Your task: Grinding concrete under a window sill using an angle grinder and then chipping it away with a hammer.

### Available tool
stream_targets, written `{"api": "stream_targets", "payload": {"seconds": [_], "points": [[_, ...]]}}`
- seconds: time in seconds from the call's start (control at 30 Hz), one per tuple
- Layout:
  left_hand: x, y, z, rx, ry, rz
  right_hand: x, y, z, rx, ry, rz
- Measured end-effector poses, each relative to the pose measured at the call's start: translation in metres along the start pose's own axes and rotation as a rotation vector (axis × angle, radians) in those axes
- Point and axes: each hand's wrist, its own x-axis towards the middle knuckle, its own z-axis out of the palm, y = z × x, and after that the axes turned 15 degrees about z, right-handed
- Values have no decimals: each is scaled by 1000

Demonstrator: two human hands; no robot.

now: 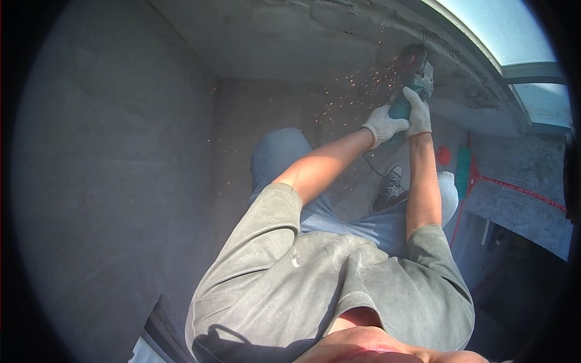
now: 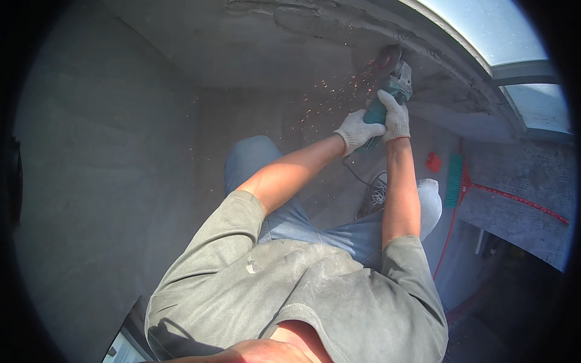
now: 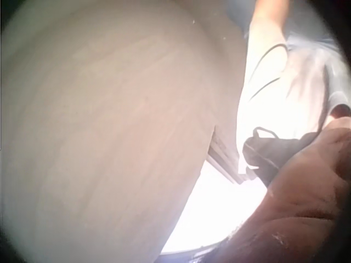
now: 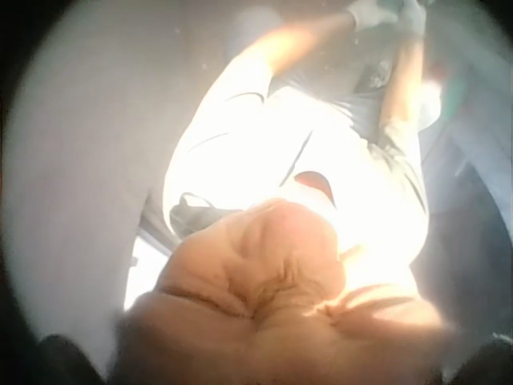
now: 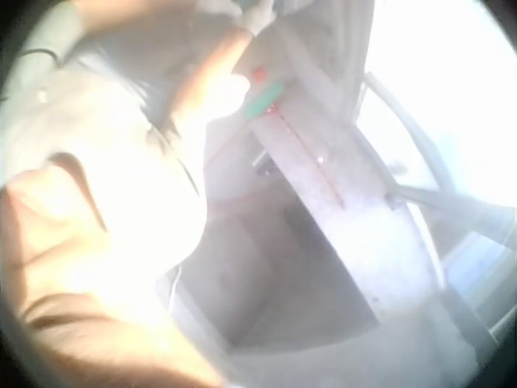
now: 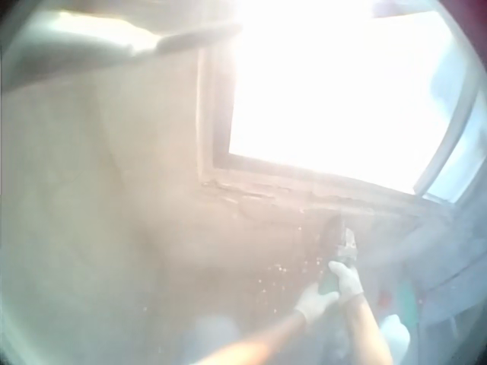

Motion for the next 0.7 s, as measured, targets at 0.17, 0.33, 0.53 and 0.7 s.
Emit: {"api": "stream_targets", "payload": {"seconds": [0.17,0.33,0.53,0.7], "points": [[-2,0,-2,-34,20,-11,3,3,0,-34,11,-42],[-1,3,-5,-31,-19,-35,6,4,-1,-32,30,-30],[-3,7,-7,-64,14,-23,5,5,2,-25,10,-43],[-4,9,-7,-92,7,-46,2,4,3,-24,-4,-11]]}}
